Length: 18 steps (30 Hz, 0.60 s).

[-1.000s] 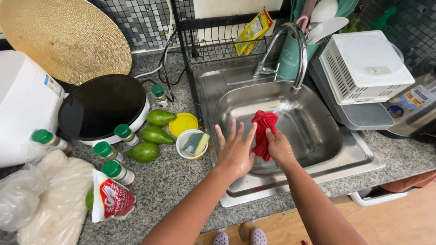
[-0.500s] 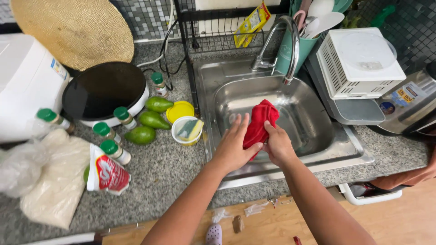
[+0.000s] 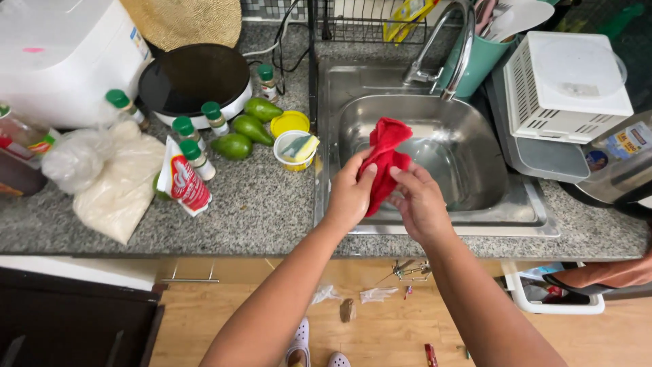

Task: Cleaning a kitchen drawer and its plastic liner using a cloth and sponge.

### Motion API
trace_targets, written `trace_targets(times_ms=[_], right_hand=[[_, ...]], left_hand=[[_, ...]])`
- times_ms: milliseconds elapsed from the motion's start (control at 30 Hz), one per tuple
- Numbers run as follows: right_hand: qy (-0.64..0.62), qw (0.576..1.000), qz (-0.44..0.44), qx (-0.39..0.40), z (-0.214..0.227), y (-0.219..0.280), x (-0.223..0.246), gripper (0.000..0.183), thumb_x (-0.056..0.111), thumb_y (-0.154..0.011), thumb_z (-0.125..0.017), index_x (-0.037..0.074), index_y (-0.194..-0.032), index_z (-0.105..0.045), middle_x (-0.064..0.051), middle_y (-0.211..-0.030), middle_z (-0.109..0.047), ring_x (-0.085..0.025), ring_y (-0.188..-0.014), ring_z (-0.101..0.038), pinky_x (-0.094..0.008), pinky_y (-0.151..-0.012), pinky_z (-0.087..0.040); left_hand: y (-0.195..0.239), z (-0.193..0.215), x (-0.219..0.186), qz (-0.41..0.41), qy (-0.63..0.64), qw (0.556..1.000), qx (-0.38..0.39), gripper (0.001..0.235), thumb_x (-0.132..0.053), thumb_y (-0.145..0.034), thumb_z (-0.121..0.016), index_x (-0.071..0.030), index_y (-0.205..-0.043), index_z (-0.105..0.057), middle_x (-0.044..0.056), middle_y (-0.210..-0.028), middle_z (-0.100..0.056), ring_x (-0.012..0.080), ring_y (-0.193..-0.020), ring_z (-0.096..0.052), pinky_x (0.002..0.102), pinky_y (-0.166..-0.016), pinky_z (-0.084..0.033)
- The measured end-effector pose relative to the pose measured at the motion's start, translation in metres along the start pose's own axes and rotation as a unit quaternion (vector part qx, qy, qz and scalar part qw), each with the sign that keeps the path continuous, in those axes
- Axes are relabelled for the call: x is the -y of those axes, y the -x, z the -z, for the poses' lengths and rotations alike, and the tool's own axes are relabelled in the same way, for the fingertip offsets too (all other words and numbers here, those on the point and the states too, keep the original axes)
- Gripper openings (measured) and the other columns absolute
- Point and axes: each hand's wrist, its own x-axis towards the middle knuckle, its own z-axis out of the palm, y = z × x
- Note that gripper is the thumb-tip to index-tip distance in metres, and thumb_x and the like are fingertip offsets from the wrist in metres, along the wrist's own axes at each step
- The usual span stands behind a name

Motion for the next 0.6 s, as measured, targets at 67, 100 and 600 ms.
trace_targets(times_ms=[67, 100, 600], right_hand=[[-0.027, 0.999, -0.002, 0.020, -0.005, 0.009, -0.002, 0.033, 0.016, -0.096, -0.065, 0.004, -0.125, -0.059, -0.007, -0.116, -0.069, -0.018, -0.105, -0.067, -0.039, -0.091, -0.055], [-0.055, 0.998, 0.000, 0.038, -0.009, 0.011, -0.002, 0.030, 0.014, -0.096, -0.065, 0.003, -0.124, -0.059, -0.010, -0.118, -0.070, -0.020, -0.109, -0.069, -0.038, -0.096, -0.056], [-0.088, 0.991, -0.007, 0.103, -0.110, 0.052, -0.066, 0.027, 0.007, -0.093, -0.059, 0.004, -0.120, -0.061, -0.009, -0.113, -0.071, -0.019, -0.103, -0.070, -0.035, -0.094, -0.057]], left_hand=[[0.012, 0.002, -0.003, 0.024, 0.002, 1.000, -0.001, 0.027, -0.010, -0.102, -0.062, 0.000, -0.127, -0.063, 0.012, -0.110, -0.074, 0.0160, -0.100, -0.069, 0.031, -0.087, -0.056], [0.016, 0.005, -0.005, 0.045, 0.004, 0.999, 0.001, 0.019, -0.009, -0.100, -0.065, 0.001, -0.116, -0.065, 0.009, -0.101, -0.073, 0.0121, -0.092, -0.066, 0.029, -0.080, -0.056], [0.075, 0.119, -0.087, -0.122, -0.197, 0.971, -0.067, 0.017, -0.007, -0.084, -0.069, -0.002, -0.100, -0.066, 0.012, -0.108, -0.071, 0.0287, -0.106, -0.069, 0.038, -0.096, -0.054]])
